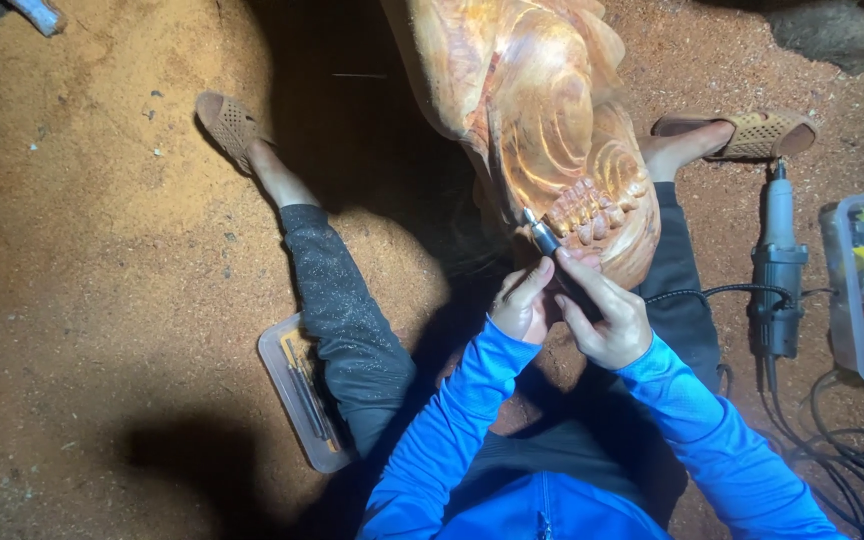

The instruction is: Carving fine details into a wooden sculpture using a handheld rotary tool

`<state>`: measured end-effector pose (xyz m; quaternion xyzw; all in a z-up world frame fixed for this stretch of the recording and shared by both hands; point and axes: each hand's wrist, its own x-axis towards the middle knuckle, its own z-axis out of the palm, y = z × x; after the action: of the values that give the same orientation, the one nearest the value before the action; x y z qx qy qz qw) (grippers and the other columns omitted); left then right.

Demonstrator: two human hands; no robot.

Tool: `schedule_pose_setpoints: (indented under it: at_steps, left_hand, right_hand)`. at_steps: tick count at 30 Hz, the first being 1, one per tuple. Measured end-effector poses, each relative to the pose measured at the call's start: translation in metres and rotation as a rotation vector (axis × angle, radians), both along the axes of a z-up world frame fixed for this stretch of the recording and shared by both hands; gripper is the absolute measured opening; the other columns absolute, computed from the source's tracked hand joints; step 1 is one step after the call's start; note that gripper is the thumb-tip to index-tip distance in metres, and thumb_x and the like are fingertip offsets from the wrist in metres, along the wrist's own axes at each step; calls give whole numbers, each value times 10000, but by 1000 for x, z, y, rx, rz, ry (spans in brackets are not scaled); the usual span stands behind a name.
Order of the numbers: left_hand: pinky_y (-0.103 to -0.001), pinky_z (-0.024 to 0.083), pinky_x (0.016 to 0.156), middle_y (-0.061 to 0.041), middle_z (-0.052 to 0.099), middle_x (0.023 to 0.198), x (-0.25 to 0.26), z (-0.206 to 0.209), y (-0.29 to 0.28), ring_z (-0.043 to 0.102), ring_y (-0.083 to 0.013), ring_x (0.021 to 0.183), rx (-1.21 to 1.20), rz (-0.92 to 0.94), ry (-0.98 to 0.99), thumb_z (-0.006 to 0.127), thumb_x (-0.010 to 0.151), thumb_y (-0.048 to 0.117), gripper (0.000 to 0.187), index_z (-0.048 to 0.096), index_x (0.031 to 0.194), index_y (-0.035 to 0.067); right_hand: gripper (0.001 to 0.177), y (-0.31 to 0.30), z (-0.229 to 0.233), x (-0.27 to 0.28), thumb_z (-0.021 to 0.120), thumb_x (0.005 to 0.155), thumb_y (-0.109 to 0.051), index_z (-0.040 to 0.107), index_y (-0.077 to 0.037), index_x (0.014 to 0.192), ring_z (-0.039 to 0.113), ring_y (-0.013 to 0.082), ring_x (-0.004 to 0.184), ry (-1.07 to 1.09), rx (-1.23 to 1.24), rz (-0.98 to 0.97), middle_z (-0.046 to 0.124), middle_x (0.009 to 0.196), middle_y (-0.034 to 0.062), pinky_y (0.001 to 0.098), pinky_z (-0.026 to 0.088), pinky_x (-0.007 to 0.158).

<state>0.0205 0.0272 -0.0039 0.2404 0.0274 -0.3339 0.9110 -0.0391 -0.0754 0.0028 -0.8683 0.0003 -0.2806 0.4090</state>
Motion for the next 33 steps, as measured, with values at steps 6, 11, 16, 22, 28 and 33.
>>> schedule_pose_setpoints:
  at_steps: [6, 11, 16, 22, 28, 33]
  left_hand:
    - [-283, 544, 711, -213, 734, 1035, -2, 17, 4, 687, -264, 895, -17, 33, 48, 627, 1041, 147, 234, 727, 1068, -63]
    - [-274, 547, 716, -221, 729, 1045, -1, 11, 1, 685, -258, 905, 26, 34, 23, 653, 1027, 131, 226, 729, 1057, -80]
    - [-266, 521, 662, -238, 729, 1039, -3, 22, 1, 681, -267, 879, 22, 45, 24, 638, 1027, 112, 217, 724, 1038, -87]
    - [-251, 495, 661, -181, 734, 1029, -5, 22, -1, 670, -235, 867, 5, 56, 51, 636, 1032, 149, 226, 731, 1040, -56]
    - [-244, 522, 665, -217, 743, 1046, -6, 17, -7, 691, -240, 874, 70, 76, -12, 656, 1022, 127, 216, 740, 1048, -70]
    - [-276, 511, 695, -200, 733, 1061, -10, 15, -6, 685, -264, 923, 31, 66, 58, 631, 1036, 160, 244, 724, 1068, -62]
  right_hand:
    - [433, -1, -1, 2, 736, 865, -80, 726, -37, 1296, 720, 378, 1015, -15, 15, 61, 750, 1155, 193, 426, 576, 828]
    - [447, -4, -3, -1, 731, 875, -69, 712, -32, 1320, 718, 368, 1026, -13, 34, 31, 746, 1171, 195, 435, 570, 830]
    - [439, -4, -1, 0, 726, 878, -81, 717, -37, 1315, 720, 381, 1013, -12, 43, 51, 746, 1165, 195, 437, 575, 808]
    - [455, -6, -1, 0, 735, 853, -70, 720, -53, 1307, 727, 382, 993, 3, 34, 65, 753, 1150, 185, 450, 581, 784]
    - [459, -12, -2, -1, 724, 870, -74, 713, -64, 1328, 713, 371, 1027, -14, 40, 45, 746, 1179, 183, 441, 578, 811]
    - [429, -12, -2, 2, 731, 863, -87, 729, -70, 1291, 727, 378, 997, -23, 72, 94, 756, 1159, 176, 452, 582, 795]
